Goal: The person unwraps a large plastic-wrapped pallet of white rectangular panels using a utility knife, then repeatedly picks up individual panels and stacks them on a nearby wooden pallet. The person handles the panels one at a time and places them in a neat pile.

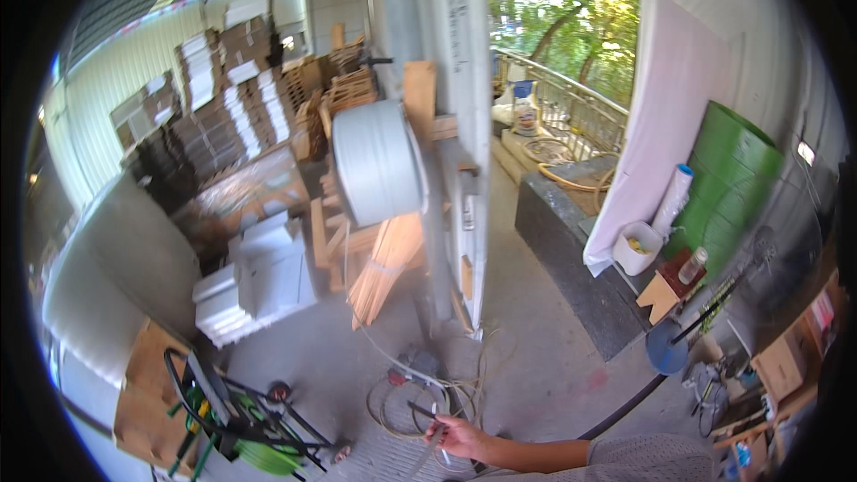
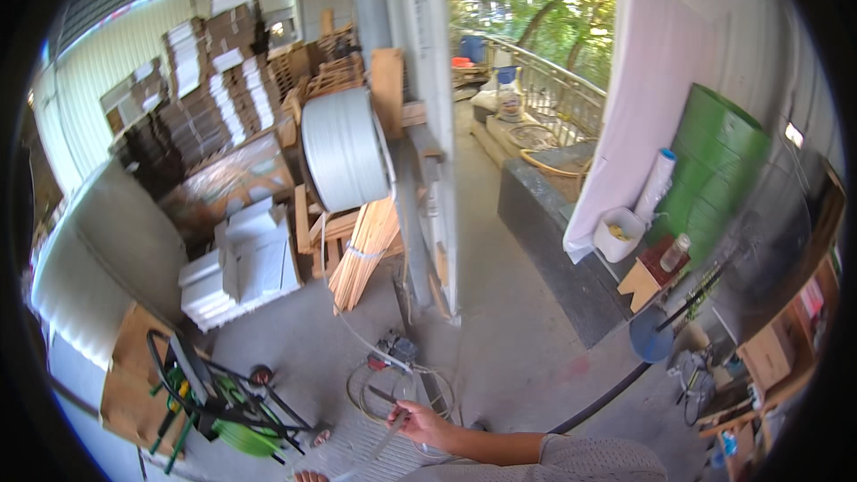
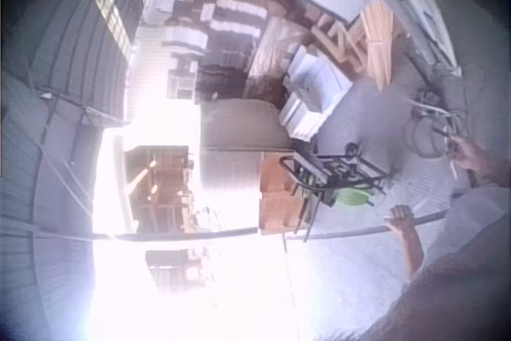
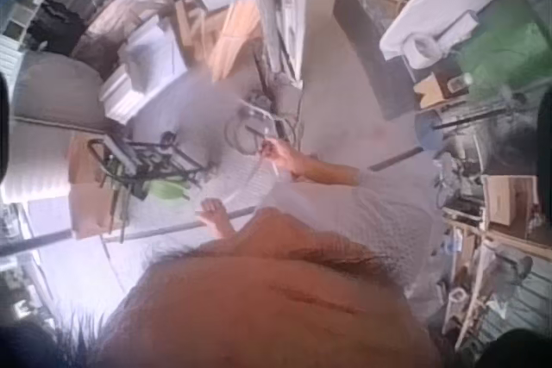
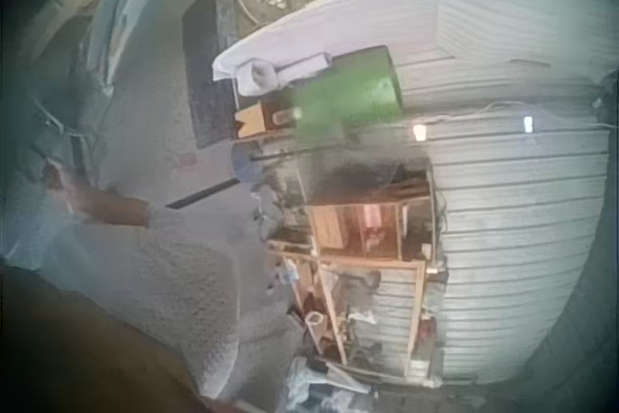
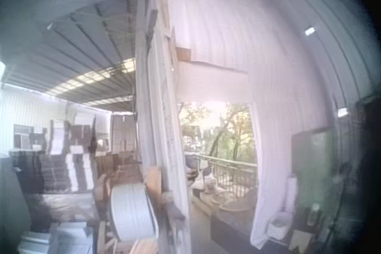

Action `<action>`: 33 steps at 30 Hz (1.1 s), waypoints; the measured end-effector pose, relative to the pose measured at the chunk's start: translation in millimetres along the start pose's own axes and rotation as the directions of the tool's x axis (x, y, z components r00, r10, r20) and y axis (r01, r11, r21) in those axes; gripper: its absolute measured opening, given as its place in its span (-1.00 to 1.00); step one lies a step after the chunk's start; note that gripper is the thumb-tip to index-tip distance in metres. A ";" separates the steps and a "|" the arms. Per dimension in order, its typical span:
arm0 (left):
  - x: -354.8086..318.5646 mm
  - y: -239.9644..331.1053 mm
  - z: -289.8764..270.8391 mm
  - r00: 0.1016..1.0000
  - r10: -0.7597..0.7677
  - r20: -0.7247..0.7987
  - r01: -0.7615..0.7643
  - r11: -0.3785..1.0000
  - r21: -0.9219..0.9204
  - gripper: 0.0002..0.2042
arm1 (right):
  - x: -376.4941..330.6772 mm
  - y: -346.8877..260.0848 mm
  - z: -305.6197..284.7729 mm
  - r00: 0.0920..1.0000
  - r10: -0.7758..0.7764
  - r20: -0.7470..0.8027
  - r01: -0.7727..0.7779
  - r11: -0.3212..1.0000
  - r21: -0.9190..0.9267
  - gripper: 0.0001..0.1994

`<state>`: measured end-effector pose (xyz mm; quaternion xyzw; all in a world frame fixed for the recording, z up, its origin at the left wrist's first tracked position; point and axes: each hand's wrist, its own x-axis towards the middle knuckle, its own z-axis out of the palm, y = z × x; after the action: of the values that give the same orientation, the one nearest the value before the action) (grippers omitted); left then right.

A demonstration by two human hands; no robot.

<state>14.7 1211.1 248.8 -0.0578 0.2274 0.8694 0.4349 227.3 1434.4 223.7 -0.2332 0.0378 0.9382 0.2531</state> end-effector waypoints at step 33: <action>25.6 -76.9 58.4 0.801 -0.591 0.094 0.359 0.600 0.715 -0.32 | -68.1 -18.1 51.8 0.970 0.150 0.191 0.015 0.747 -0.664 -0.87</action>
<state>64.8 1295.6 266.6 0.1844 0.4237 0.5754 0.6748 266.5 1428.8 301.7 -0.1948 -0.3178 0.9198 0.1226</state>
